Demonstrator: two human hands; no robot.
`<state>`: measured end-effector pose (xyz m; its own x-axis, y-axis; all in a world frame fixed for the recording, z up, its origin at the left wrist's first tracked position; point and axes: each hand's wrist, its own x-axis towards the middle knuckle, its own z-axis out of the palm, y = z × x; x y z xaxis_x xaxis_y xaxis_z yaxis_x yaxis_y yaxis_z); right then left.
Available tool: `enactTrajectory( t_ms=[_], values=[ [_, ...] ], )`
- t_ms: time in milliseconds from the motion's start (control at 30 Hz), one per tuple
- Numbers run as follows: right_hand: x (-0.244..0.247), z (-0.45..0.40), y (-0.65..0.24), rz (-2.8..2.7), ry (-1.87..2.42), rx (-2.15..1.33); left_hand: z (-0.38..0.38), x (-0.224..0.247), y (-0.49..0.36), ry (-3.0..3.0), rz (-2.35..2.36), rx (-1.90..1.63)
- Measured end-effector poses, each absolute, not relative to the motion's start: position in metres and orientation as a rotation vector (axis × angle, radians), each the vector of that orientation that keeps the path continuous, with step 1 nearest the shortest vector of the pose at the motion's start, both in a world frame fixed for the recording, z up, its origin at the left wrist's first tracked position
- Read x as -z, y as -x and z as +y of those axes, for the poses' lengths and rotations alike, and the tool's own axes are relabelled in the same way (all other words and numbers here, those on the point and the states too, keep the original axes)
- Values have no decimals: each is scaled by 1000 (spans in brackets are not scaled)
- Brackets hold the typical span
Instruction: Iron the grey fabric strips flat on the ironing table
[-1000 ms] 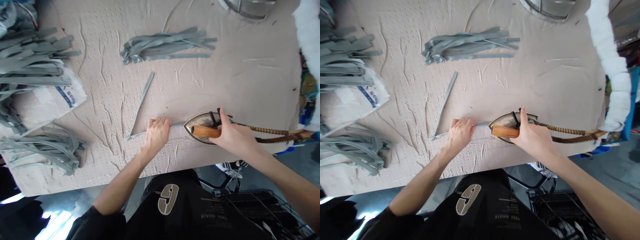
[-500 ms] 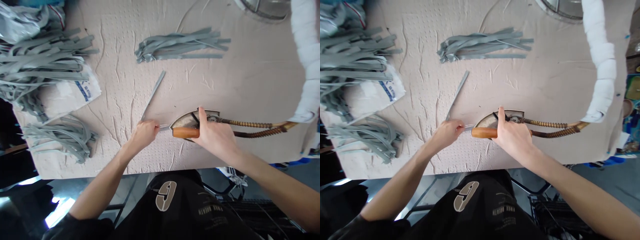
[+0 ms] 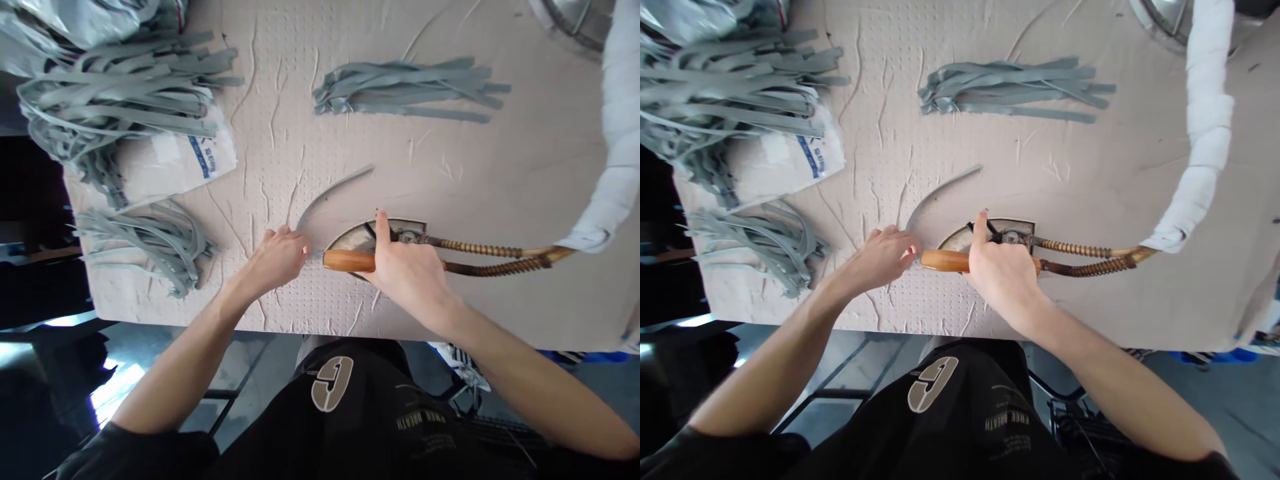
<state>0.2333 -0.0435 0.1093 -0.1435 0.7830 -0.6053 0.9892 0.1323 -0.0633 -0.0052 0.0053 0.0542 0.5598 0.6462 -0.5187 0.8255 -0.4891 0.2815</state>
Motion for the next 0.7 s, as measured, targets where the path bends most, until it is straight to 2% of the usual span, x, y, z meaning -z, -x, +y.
enactTrajectory(
  t_ms=[233, 700],
  values=[
    [-110, -45, -223, 2079, -1707, 586, 7, -64, 8, -2079, 1302, 678],
    [-109, -34, -200, 2026, -1672, 625, 8, -53, 17, -2207, 1263, 641]
  ],
)
